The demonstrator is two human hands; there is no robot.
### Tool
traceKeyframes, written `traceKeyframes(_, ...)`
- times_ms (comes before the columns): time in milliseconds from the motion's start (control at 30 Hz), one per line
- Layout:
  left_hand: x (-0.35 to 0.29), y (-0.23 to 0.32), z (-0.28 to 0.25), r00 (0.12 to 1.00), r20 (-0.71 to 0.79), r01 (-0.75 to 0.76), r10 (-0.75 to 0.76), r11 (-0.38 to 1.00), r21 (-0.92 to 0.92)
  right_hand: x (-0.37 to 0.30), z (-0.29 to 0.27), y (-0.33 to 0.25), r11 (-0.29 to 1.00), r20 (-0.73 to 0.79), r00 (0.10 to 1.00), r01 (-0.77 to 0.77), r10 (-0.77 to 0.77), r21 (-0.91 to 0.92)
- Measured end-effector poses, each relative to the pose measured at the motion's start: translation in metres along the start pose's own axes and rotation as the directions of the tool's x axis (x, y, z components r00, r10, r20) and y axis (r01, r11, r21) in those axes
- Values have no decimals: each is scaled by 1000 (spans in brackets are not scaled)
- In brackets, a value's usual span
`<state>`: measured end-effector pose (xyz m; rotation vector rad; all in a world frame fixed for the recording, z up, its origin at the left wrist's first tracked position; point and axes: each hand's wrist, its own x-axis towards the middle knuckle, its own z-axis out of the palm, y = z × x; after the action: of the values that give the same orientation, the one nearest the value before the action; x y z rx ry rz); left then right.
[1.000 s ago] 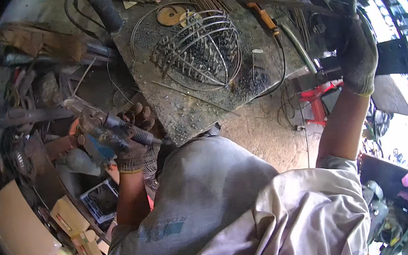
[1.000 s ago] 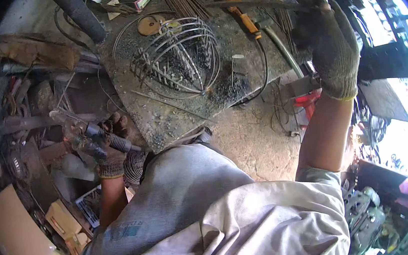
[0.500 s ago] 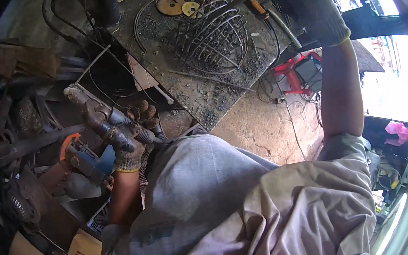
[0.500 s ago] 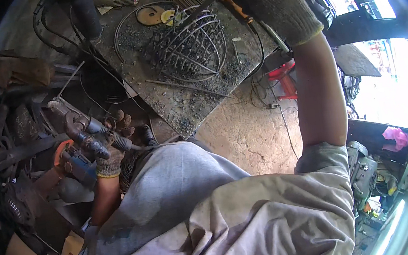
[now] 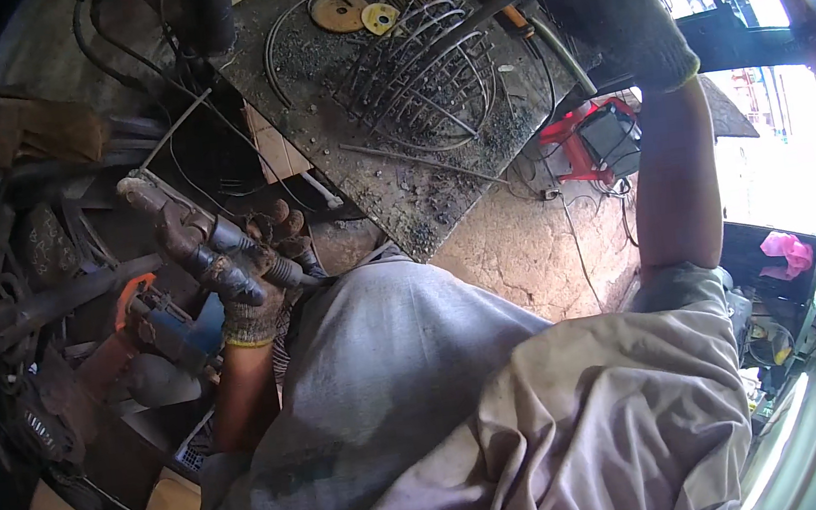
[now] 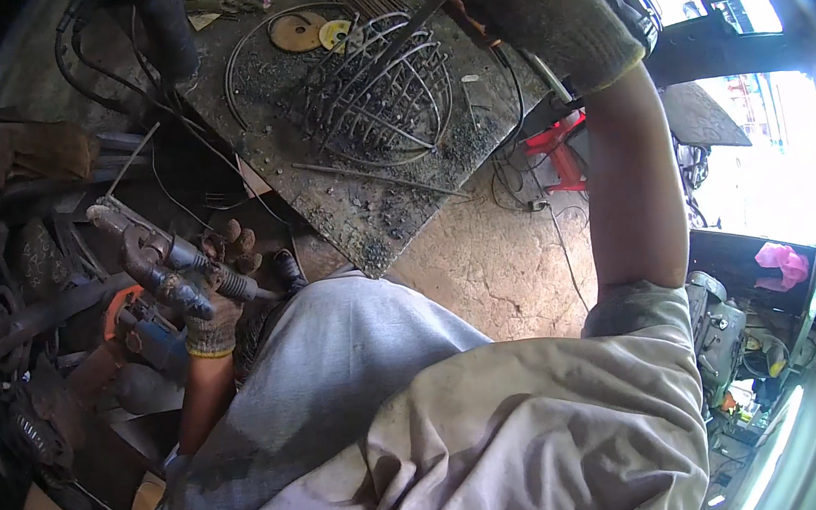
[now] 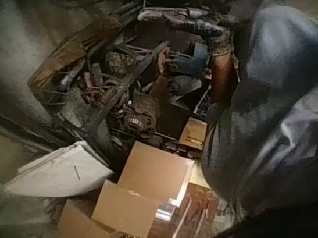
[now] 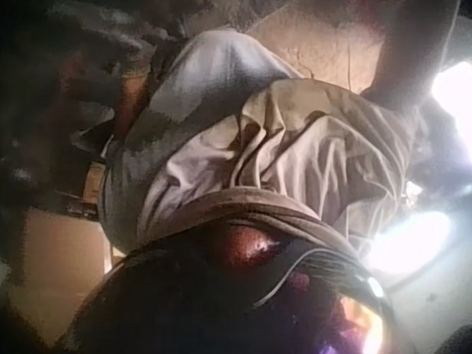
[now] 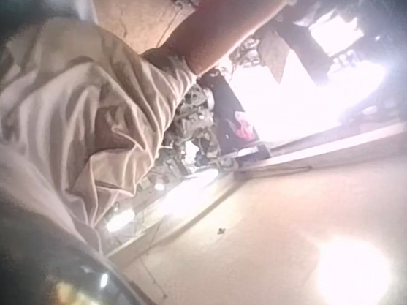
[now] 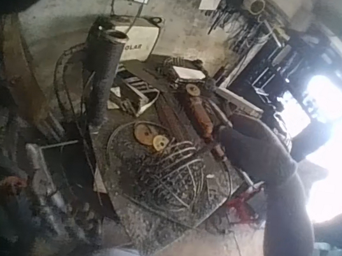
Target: The person welds metal rods together to form a circular cage-like frame on a metal table, using a welding torch to join the intersections.
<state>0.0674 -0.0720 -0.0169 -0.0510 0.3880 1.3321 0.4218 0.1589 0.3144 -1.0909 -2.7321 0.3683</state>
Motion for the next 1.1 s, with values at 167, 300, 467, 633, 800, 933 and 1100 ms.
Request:
traceKeyframes(167, 2, 1, 3, 999, 30, 18, -18, 1000, -5, 27, 31, 7, 474, 274, 828, 517, -490, -713)
traceKeyframes(300, 0, -1, 0, 998, -57, 7, -1, 994, 113, 50, 65, -5, 753, 254, 931, 361, -261, -551)
traceKeyframes(467, -1, -4, -13, 1000, -15, -13, 15, 989, 150, 21, 73, -22, 915, 32, 920, -385, 391, -123)
traceKeyframes(633, -3, -3, -2, 1000, 10, -16, 14, 989, 148, 3, 76, -20, 820, 130, 820, -568, 557, 68)
traceKeyframes(800, -1, -9, 10, 991, 137, 25, -9, 993, -111, -20, 102, -13, 859, -83, 855, -509, 512, 58)
traceKeyframes(933, -3, -9, 11, 994, 104, 37, -28, 995, -91, -21, 104, -20, 811, -51, 814, -566, 578, 146)
traceKeyframes(1100, -5, -9, 15, 997, 78, 12, -13, 1000, 6, -15, 105, -7, 821, -76, 840, -500, 537, 276)
